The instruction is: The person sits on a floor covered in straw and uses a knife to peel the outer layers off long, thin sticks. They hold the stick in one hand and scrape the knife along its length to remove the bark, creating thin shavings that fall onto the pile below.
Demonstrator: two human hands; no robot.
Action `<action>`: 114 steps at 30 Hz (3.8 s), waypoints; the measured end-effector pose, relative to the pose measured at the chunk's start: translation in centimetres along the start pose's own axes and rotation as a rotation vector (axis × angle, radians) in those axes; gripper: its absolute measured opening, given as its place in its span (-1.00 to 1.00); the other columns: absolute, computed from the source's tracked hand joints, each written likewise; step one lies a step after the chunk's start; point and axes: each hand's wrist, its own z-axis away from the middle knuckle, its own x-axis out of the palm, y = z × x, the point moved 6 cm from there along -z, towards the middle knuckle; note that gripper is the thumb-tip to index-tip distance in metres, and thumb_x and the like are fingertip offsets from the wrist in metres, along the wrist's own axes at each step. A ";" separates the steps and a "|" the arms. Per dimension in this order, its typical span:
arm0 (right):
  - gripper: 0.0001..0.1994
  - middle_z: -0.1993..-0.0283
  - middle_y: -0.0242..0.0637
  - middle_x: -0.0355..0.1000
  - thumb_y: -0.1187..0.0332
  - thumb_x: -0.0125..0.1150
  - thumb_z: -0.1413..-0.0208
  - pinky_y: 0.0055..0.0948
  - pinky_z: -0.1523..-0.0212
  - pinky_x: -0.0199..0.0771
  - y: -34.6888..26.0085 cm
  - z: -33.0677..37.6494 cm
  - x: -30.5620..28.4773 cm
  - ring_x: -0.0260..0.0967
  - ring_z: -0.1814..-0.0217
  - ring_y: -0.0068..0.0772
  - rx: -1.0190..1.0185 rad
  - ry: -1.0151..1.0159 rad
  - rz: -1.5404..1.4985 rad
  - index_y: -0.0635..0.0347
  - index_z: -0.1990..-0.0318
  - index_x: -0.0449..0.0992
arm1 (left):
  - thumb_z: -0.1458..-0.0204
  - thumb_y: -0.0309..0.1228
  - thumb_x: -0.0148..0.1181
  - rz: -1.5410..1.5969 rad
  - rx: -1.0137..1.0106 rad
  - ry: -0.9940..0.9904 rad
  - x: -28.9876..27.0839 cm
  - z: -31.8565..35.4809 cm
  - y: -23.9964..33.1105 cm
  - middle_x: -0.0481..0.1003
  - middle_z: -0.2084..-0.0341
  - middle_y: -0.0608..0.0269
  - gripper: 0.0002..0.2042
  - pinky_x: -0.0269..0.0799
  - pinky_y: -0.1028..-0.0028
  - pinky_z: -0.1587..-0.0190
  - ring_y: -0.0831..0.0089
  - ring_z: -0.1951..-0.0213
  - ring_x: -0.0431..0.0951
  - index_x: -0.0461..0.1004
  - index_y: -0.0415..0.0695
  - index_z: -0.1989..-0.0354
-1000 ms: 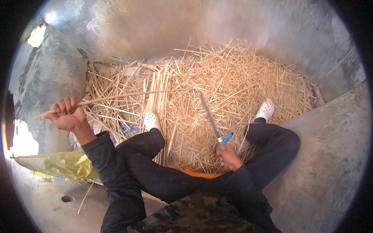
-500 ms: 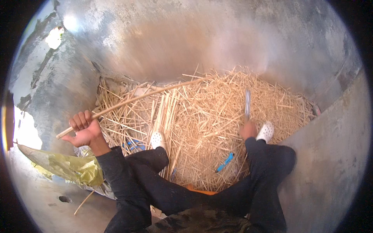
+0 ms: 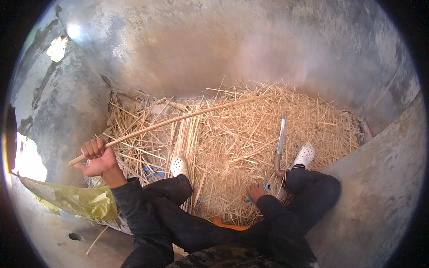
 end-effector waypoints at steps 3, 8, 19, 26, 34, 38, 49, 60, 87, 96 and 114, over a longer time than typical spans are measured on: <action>-0.47 0.03 -0.08 0.32 0.30 0.31 0.13 -0.08 -0.05 0.20 -0.4 0.5 0.8 0.25 -0.08 -0.08 -0.060 0.010 0.014 0.24 0.00 0.24 | -0.01 0.33 -0.26 0.059 -0.003 0.015 -0.7 -0.3 -0.3 -0.08 0.83 0.46 -0.39 -0.17 0.54 0.60 0.58 0.74 -0.11 0.01 0.02 0.73; -0.61 0.08 -0.03 0.34 0.37 0.22 0.07 -0.07 -0.01 0.25 1.3 1.0 0.6 0.29 -0.02 -0.02 -0.062 0.118 -0.120 0.18 0.06 0.29 | -0.01 0.36 -0.38 0.066 0.031 0.164 0.3 0.5 -1.3 -0.10 0.84 0.46 -0.37 -0.17 0.54 0.62 0.57 0.75 -0.13 0.00 0.02 0.73; -0.80 0.30 -0.11 0.48 0.38 0.19 0.08 -0.08 0.23 0.43 -0.3 4.8 -7.1 0.46 0.20 -0.06 0.134 -0.262 -0.163 0.25 0.28 0.46 | -0.01 0.36 -0.40 0.197 0.009 0.115 7.1 2.0 -1.1 -0.09 0.83 0.44 -0.36 -0.16 0.53 0.62 0.56 0.75 -0.11 -0.01 0.02 0.76; -0.84 0.52 -0.30 0.43 0.30 0.23 0.06 -0.31 0.45 0.36 -1.6 14.6 -19.7 0.41 0.47 -0.37 0.079 0.381 -0.751 0.21 0.42 0.48 | 0.02 0.38 -0.32 0.111 0.063 -0.005 12.0 3.4 1.3 -0.12 0.82 0.46 -0.36 -0.18 0.52 0.60 0.57 0.73 -0.14 -0.03 0.03 0.75; -0.79 0.68 -0.56 0.15 0.25 0.18 -0.11 -0.63 0.72 0.08 -3.5 18.8 -31.1 0.04 0.75 -0.74 -0.065 0.755 -1.917 0.23 0.34 0.45 | -0.02 0.37 -0.42 0.165 0.184 0.158 13.8 11.6 -1.7 -0.11 0.87 0.47 -0.37 -0.22 0.53 0.69 0.58 0.78 -0.15 -0.06 0.06 0.77; -0.77 0.66 -0.52 0.15 0.24 0.15 -0.13 -0.62 0.78 0.05 -3.2 17.0 -35.6 0.01 0.79 -0.72 -0.186 0.943 -2.173 0.26 0.29 0.45 | -0.01 0.39 -0.42 0.156 0.028 0.293 13.1 16.5 -4.9 -0.05 0.83 0.41 -0.35 -0.08 0.52 0.60 0.53 0.72 -0.06 -0.05 0.03 0.77; -0.76 0.62 -0.46 0.24 0.24 0.12 -0.16 -0.70 0.78 0.08 2.4 18.5 -36.4 0.04 0.78 -0.75 -0.224 1.087 -2.085 0.26 0.39 0.43 | -0.15 0.15 -0.30 -0.330 -0.308 0.420 -0.5 22.8 -0.1 0.38 0.47 0.15 -0.42 0.35 0.32 0.14 0.31 0.34 0.41 0.37 -0.19 0.37; -0.73 0.64 -0.55 0.22 0.18 0.18 -0.12 -0.60 0.58 0.14 -3.5 17.1 -33.1 0.09 0.61 -0.73 -0.152 0.763 -1.655 0.20 0.47 0.47 | -0.12 -0.44 0.06 -1.051 -0.918 -0.571 7.0 27.3 -3.8 0.46 0.31 0.27 -0.73 0.36 0.57 0.24 0.59 0.32 0.42 0.32 -0.25 0.01; -0.69 0.68 -0.41 0.26 0.13 0.06 -0.19 -0.60 0.79 0.06 11.0 23.1 -33.7 0.04 0.83 -0.68 -0.121 1.380 -2.072 0.20 0.43 0.41 | -0.03 -0.43 0.15 -1.698 -0.634 -0.781 7.4 18.7 3.6 0.45 0.65 0.17 -0.86 0.34 0.45 0.41 0.42 0.55 0.47 0.52 -0.28 0.36; -0.67 0.54 -0.26 0.38 0.13 0.14 -0.14 -0.57 0.76 0.11 7.4 20.7 -31.3 0.04 0.82 -0.64 -0.080 1.472 -2.422 0.22 0.47 0.39 | 0.05 -0.61 0.18 -1.333 0.296 -0.410 11.2 20.6 0.7 0.44 0.37 0.20 -0.78 0.32 0.49 0.13 0.41 0.27 0.44 0.40 -0.28 0.20; -0.72 0.68 -0.47 0.30 0.25 0.18 -0.11 -0.68 0.65 0.13 -5.8 20.9 -28.1 0.17 0.68 -0.74 -0.146 0.478 -1.861 0.23 0.55 0.41 | -0.26 -0.24 -0.18 -0.807 -0.775 -0.400 12.6 18.8 -15.4 0.12 0.81 0.48 -0.73 0.13 0.66 0.72 0.71 0.79 0.12 0.20 -0.22 0.10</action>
